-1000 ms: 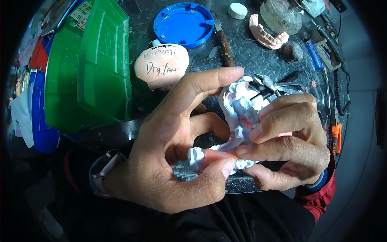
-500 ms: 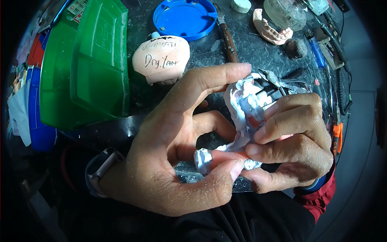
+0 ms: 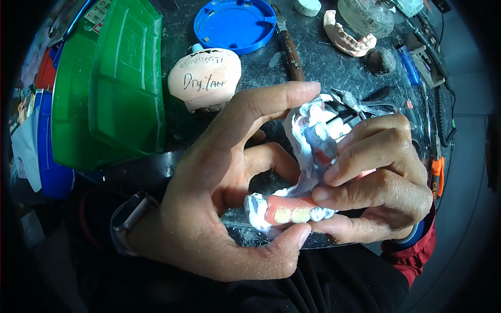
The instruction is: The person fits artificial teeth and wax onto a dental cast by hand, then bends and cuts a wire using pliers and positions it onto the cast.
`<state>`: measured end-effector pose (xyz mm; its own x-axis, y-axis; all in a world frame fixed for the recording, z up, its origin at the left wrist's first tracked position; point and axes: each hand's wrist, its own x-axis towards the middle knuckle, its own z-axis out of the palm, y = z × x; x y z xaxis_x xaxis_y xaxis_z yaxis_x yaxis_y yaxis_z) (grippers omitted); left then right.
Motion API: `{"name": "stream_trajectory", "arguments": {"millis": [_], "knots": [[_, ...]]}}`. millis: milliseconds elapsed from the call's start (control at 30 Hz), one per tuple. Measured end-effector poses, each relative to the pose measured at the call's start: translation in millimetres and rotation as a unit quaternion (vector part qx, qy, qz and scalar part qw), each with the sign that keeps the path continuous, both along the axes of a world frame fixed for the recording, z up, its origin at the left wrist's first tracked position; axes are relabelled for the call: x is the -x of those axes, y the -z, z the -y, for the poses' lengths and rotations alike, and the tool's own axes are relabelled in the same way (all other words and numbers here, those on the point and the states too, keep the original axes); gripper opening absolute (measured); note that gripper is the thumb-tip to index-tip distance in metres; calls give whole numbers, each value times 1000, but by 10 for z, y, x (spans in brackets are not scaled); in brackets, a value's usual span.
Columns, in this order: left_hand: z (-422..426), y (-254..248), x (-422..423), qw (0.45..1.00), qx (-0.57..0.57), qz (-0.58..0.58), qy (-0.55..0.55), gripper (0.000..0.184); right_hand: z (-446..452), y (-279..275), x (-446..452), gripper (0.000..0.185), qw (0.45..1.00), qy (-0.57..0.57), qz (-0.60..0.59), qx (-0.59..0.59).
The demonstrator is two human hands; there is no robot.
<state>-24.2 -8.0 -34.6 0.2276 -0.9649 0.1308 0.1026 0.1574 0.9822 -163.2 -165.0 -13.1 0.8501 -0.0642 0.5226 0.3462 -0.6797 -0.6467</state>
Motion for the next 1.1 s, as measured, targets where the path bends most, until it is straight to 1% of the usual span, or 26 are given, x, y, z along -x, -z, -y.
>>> {"name": "stream_trajectory", "arguments": {"millis": [100, 200, 433, 533, 600, 633, 700, 900, 1100], "knots": [[32, 14, -5, 999, 29, 11, -4, 91, 22, -4, -8, 34, 1000, -12, 3, 0], [75, -25, 21, 998, 50, -26, -7, 91, 47, 12, -16, 35, 1000, -24, 15, 3], [60, -35, 34, 998, 42, -36, -14, 92, 113, -52, -28, 35, 998, -54, -6, 31], [13, 1, -21, 1000, 27, -11, -4, 92, 113, -41, -20, 32, 998, -54, -6, 27], [32, 70, -48, 998, 58, 4, 7, 92, 108, -33, -16, 31, 998, -52, -4, 23], [76, 112, -47, 996, 93, 5, 12, 92, 104, -30, -18, 31, 998, -51, 0, 23], [109, 128, -30, 992, 125, -4, 17, 92, 96, -25, -29, 30, 998, -49, 9, 24], [75, -12, 19, 997, 67, -22, 8, 91, 91, -23, -24, 30, 998, -50, 11, 23], [83, -2, 14, 997, 80, -3, 2, 91, 82, -5, -28, 30, 998, -52, 18, 5]]}}
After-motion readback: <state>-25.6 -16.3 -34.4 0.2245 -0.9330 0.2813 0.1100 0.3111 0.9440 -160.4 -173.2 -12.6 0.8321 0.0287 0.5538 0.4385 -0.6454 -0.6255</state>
